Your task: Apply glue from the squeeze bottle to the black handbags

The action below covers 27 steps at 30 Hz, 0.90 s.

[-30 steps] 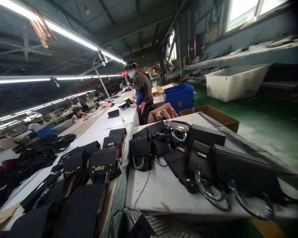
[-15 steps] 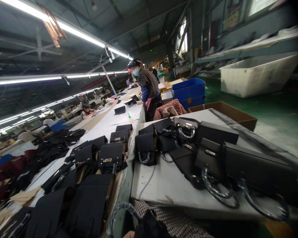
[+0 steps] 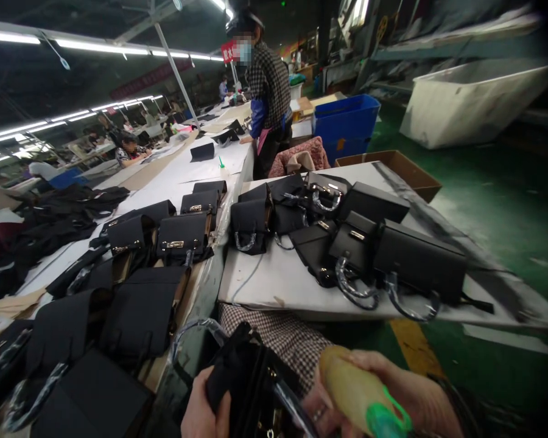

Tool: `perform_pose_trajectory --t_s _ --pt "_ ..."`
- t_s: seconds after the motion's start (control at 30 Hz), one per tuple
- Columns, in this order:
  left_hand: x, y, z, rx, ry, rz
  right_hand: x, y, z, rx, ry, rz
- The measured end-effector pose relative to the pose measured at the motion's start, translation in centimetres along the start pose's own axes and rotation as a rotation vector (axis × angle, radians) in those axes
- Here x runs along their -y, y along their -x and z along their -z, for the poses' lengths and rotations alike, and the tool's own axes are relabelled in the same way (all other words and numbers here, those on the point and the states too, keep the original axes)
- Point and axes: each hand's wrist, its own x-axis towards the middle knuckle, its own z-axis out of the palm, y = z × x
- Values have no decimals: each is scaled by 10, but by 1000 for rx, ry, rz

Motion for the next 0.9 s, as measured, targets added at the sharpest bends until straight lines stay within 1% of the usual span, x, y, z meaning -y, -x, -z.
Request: perform_pose_trajectory --t_s 0.03,0.07,0.13,0.17,0.23,0.3,0.37,0.43,0.5,0.6,0.67,0.77,0.8,0.9 --pt "1 0 -2 -22 -3 57 14 1 4 44 -26 55" --pt "1 0 -3 -45 9 94 29 1 8 44 -36 115" --pt "-3 -3 -3 -87 64 119 56 -2 14 32 -16 234" --pt "-6 -4 -2 -98 95 114 65 -7 17 26 -12 282" --pt "-17 -8 1 -100 131 122 73 -21 23 29 -32 246" --pt "-31 -11 5 -60 170 148 69 -41 28 29 -64 187" --pt "-45 -15 10 16 177 177 57 -63 33 3 -109 143" --pt "-54 -17 15 112 153 149 47 -82 35 4 -132 105" --pt "-57 -18 19 215 114 98 41 -94 35 29 -139 57" --pt "-52 -19 24 361 103 73 40 -98 28 85 -162 -8" --pt "-46 -19 27 430 124 72 39 -95 22 94 -189 32" --pt "-42 -18 31 494 181 35 35 -90 12 22 -173 155" --pt "-42 -17 32 508 193 12 34 -90 9 -6 -157 174" --pt "-44 -15 34 517 188 -54 32 -91 4 -40 -117 153"
